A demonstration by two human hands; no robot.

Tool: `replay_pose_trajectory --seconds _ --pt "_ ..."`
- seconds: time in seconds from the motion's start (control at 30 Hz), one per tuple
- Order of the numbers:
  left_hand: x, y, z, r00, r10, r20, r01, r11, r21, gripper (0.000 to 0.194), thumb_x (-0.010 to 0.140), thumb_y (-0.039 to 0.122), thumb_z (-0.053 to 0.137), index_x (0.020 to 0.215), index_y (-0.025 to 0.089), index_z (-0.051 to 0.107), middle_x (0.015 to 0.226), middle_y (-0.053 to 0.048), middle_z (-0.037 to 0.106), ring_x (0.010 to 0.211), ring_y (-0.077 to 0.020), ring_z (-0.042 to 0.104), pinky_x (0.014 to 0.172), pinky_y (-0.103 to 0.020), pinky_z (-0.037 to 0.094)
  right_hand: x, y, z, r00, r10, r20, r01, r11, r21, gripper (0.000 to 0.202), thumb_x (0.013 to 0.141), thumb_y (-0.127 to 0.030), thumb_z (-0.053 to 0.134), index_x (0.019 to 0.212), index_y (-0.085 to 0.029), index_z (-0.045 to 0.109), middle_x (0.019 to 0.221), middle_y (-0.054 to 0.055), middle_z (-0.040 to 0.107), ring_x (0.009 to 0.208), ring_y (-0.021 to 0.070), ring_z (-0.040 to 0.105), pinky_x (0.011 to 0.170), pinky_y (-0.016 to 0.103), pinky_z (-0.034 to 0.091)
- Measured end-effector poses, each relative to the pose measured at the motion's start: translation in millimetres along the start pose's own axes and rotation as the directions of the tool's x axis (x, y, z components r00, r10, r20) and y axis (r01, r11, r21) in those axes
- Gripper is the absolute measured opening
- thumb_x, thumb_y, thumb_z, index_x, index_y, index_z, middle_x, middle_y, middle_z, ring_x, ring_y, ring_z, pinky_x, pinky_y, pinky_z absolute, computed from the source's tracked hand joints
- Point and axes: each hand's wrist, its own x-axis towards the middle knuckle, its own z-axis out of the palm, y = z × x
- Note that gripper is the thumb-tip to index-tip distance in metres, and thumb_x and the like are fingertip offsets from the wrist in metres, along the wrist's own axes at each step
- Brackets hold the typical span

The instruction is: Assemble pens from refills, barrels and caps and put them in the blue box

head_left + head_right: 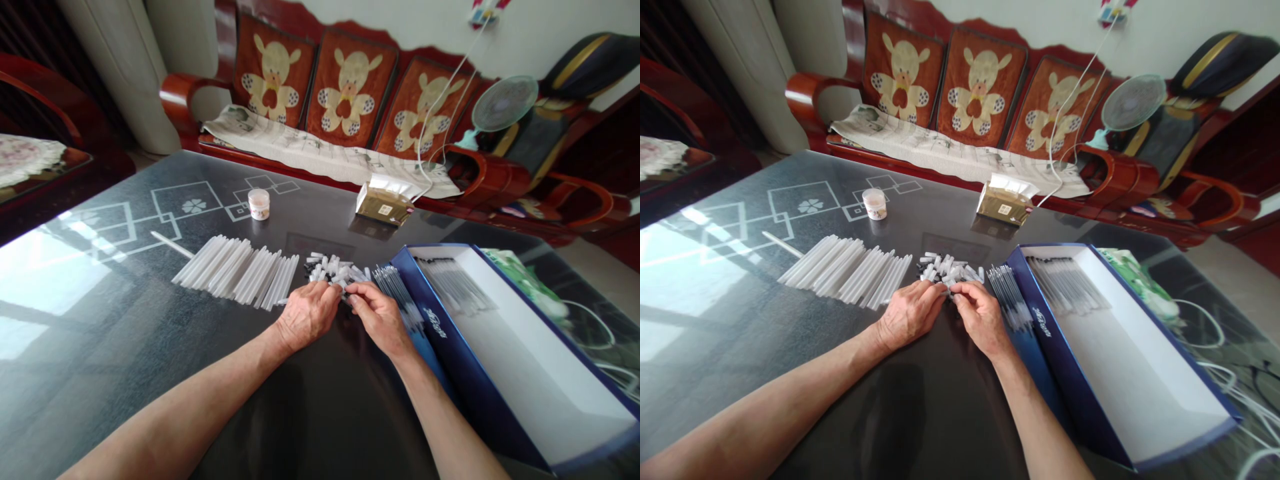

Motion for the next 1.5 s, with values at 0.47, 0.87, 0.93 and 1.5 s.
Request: replay_pose_trajectory --seconds 0.47,0.87,0.93,1.5 --pt "2.3 -1.0 -2.9 0.999 0.033 0.042 -0.034 0.999 0.029 0.018 0.096 0.023 0.044 0.095 0.021 0.062 0.073 -0.001 0.057 0.070 -0.0174 0.055 0.065 -0.029 0.045 1.1 -5.4 -1.8 0.977 -0.213 0.004 0.210 0.962 -0.172 0.009 0.087 -0.017 0.054 0.089 -0.022 0.062 0.091 0.005 0.063 0.086 0.0180 0.061 0.077 0.031 0.050" --pt "0.9 -1.8 0.5 1.000 0.030 -0.003 -0.030 0.998 -0.056 0.020 0.097 0.025 0.043 0.100 0.016 0.060 0.077 -0.003 0.060 0.073 -0.0174 0.057 0.070 -0.030 0.049 -1.8 2.8 0.9 0.996 0.038 0.076 -0.045 0.994 0.096 0.011 0.083 -0.024 0.061 0.094 -0.022 0.060 0.084 0.003 0.064 0.074 0.0161 0.063 0.067 0.027 0.052" --pt "1.1 -1.7 -0.2 0.999 0.039 -0.005 -0.039 0.997 -0.064 0.020 0.097 0.026 0.043 0.098 0.016 0.060 0.077 -0.003 0.060 0.073 -0.0175 0.057 0.071 -0.031 0.050 -1.5 4.6 0.0 0.992 0.090 0.089 -0.102 0.983 0.150 0.013 0.082 -0.027 0.064 0.093 -0.022 0.061 0.081 0.003 0.065 0.071 0.0157 0.063 0.064 0.027 0.052" --pt "1.6 -1.2 -2.3 0.998 0.063 -0.014 -0.064 0.995 -0.078 0.022 0.097 0.026 0.042 0.096 0.016 0.061 0.075 -0.004 0.059 0.071 -0.0169 0.055 0.070 -0.030 0.049 -1.3 -4.9 -7.2 0.993 -0.110 0.039 0.116 0.977 -0.180 0.013 0.089 -0.031 0.053 0.091 -0.021 0.061 0.083 0.006 0.065 0.067 0.0169 0.061 0.057 0.028 0.048"
